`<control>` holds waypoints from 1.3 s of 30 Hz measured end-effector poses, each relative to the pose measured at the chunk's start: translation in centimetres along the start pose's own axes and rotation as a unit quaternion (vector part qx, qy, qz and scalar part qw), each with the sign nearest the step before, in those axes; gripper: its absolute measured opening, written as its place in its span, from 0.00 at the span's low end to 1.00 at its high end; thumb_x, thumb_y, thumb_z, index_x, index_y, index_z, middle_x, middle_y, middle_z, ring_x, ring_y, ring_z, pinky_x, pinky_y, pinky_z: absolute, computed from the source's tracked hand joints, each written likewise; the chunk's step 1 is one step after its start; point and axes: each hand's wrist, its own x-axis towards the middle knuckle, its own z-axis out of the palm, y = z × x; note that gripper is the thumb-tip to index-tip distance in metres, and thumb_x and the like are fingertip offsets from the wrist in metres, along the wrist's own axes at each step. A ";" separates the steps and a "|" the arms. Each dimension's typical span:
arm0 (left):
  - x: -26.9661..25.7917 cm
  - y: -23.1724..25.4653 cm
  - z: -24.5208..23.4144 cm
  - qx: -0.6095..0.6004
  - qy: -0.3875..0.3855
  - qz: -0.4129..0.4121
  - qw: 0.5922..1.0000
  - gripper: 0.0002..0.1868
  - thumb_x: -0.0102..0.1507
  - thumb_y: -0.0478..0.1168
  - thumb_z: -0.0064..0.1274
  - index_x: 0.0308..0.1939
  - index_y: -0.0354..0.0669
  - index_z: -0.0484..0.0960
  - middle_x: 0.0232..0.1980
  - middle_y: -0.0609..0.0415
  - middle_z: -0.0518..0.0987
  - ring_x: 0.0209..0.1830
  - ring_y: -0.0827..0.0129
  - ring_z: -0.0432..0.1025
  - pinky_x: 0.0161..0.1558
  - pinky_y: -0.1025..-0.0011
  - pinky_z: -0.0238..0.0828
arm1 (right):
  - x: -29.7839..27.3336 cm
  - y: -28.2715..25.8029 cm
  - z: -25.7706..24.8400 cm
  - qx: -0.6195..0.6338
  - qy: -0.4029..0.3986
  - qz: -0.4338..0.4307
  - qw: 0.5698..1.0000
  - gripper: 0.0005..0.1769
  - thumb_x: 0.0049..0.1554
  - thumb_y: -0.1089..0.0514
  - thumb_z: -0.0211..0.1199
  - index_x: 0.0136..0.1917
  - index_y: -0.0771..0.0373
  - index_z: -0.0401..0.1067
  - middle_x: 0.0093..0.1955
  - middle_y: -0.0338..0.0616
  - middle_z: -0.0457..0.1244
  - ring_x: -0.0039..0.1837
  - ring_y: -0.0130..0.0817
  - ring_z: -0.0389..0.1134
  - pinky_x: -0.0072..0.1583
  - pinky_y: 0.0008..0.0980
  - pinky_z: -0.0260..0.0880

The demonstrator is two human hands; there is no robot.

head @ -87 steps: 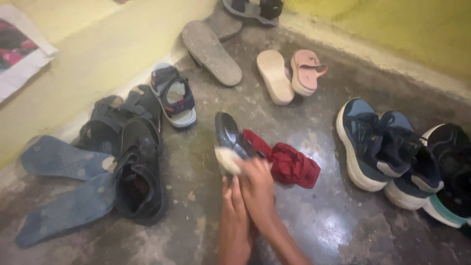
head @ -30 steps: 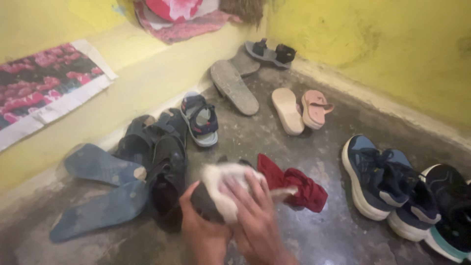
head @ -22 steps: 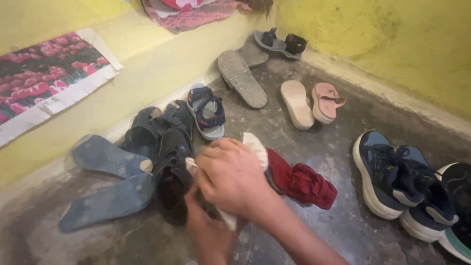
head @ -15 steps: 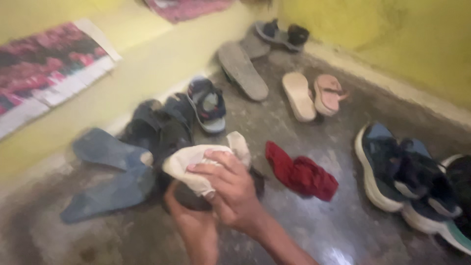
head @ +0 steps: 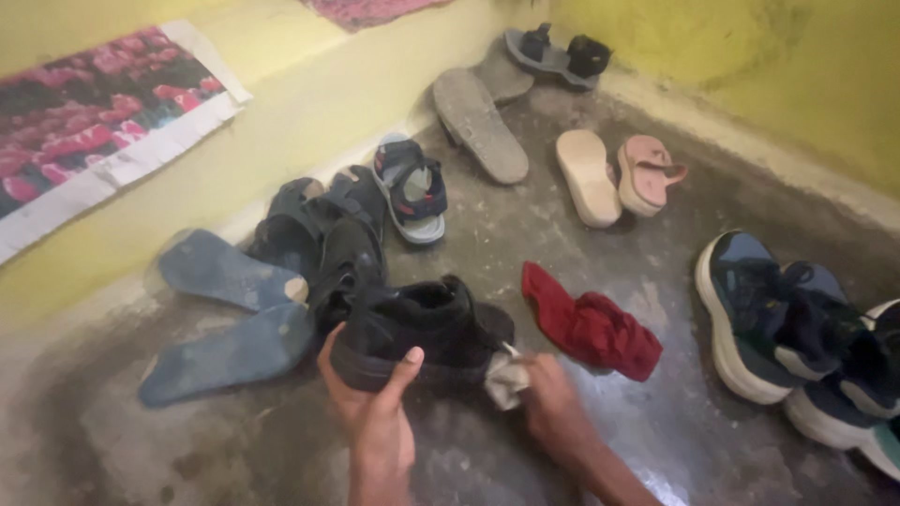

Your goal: The person wipes a black shoe using a red cloth and then a white cloth, rubbing the surface repeatedly to clean it. The shoe is held in one hand while the other hand scrubs the exterior.

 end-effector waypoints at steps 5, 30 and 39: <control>0.0 -2.0 1.3 0.065 -0.166 -0.066 0.982 0.55 0.42 0.31 0.74 0.71 0.48 0.62 0.67 0.49 0.69 0.66 0.60 0.66 0.63 0.63 0.66 | 6.4 1.7 -6.1 0.207 0.284 0.156 0.923 0.25 0.67 0.55 0.47 0.75 0.66 0.58 0.67 0.51 0.61 0.65 0.40 0.64 0.65 0.37 0.63; -2.2 -1.8 3.5 0.543 -0.273 0.218 0.763 0.59 0.33 0.49 0.76 0.68 0.47 0.68 0.65 0.39 0.74 0.57 0.34 0.74 0.49 0.46 0.73 | 9.0 0.1 -5.5 0.120 0.081 -0.052 0.988 0.27 0.53 0.71 0.56 0.66 0.62 0.71 0.57 0.49 0.66 0.60 0.45 0.69 0.63 0.36 0.66; -3.6 -0.6 5.5 0.673 -0.248 -0.063 0.694 0.54 0.53 0.52 0.69 0.79 0.66 0.55 0.67 0.49 0.72 0.53 0.39 0.75 0.50 0.50 0.74 | 2.1 1.6 -3.7 0.221 0.015 -0.014 0.975 0.24 0.53 0.71 0.56 0.63 0.64 0.73 0.57 0.50 0.66 0.60 0.43 0.69 0.61 0.35 0.66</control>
